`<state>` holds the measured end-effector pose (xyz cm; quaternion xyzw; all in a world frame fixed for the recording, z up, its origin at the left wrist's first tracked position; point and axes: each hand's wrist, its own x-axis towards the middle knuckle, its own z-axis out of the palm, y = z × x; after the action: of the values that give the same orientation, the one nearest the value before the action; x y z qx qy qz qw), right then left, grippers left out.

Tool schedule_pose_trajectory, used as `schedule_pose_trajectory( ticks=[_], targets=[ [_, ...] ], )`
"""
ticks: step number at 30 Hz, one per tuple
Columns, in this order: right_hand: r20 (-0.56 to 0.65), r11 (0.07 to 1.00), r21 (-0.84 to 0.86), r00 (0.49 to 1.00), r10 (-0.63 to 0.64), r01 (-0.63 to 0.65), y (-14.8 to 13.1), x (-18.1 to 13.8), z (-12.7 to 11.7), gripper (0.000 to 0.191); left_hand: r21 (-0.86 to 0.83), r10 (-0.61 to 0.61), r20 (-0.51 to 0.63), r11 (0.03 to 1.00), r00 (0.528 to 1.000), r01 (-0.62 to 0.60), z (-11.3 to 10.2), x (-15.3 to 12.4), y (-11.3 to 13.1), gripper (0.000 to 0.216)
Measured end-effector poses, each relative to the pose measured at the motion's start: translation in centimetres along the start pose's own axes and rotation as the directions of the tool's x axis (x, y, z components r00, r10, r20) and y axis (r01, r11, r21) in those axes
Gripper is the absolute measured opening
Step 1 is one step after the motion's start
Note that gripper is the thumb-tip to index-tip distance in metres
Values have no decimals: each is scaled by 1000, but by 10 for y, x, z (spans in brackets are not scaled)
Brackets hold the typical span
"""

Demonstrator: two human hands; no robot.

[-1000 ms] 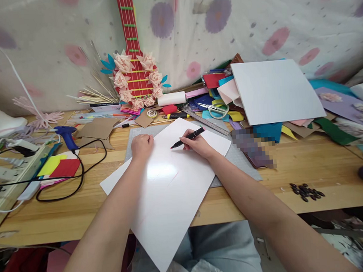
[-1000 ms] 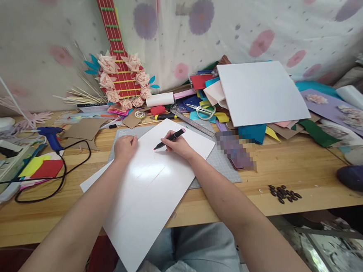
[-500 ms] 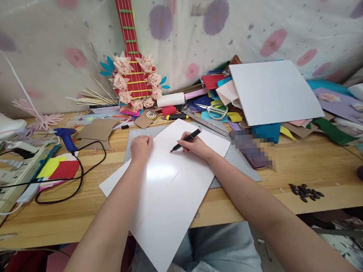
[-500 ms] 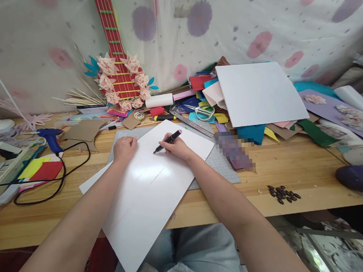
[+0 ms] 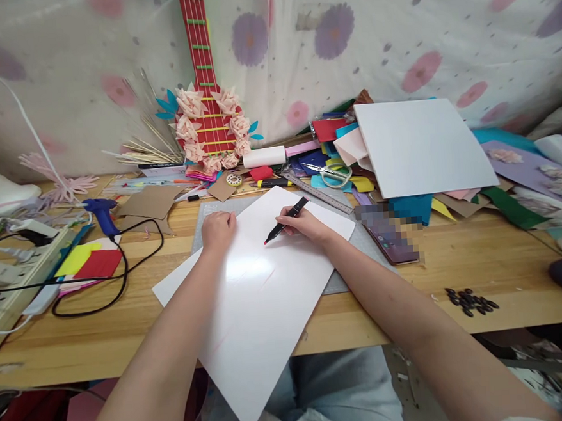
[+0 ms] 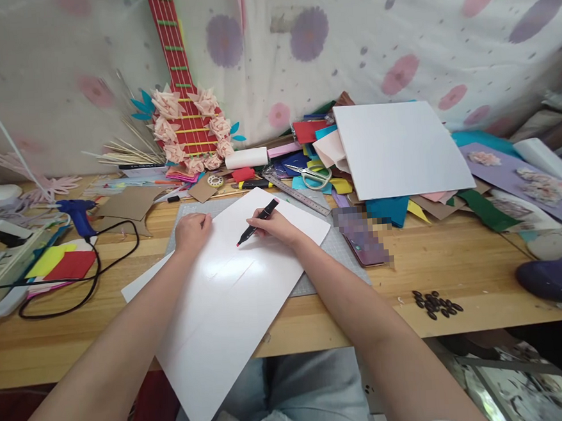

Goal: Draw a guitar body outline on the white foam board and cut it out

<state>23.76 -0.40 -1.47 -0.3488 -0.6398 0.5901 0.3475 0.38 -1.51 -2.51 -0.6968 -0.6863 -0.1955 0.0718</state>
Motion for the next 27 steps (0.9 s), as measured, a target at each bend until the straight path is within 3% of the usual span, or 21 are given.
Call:
schedule_pose_trajectory(
  ticks=[4, 10, 21, 27],
  targets=[
    [80, 1000, -10, 997, -13, 14, -6, 14, -2, 29, -10, -8, -1, 1000, 1000, 8, 0, 0, -1, 38],
    [-85, 996, 50, 994, -68, 72, 7, 15, 0, 31, -1, -6, 2, 1000, 1000, 6, 2, 1, -2, 37],
    [-25, 998, -40, 999, -45, 44, 5, 5, 3, 29, 1, -14, 14, 1000, 1000, 14, -1, 0, 0, 38],
    [-265, 996, 13, 961, -82, 89, 10, 10, 2, 31, -9, -6, -9, 1000, 1000, 6, 2, 0, -1, 37]
  ],
)
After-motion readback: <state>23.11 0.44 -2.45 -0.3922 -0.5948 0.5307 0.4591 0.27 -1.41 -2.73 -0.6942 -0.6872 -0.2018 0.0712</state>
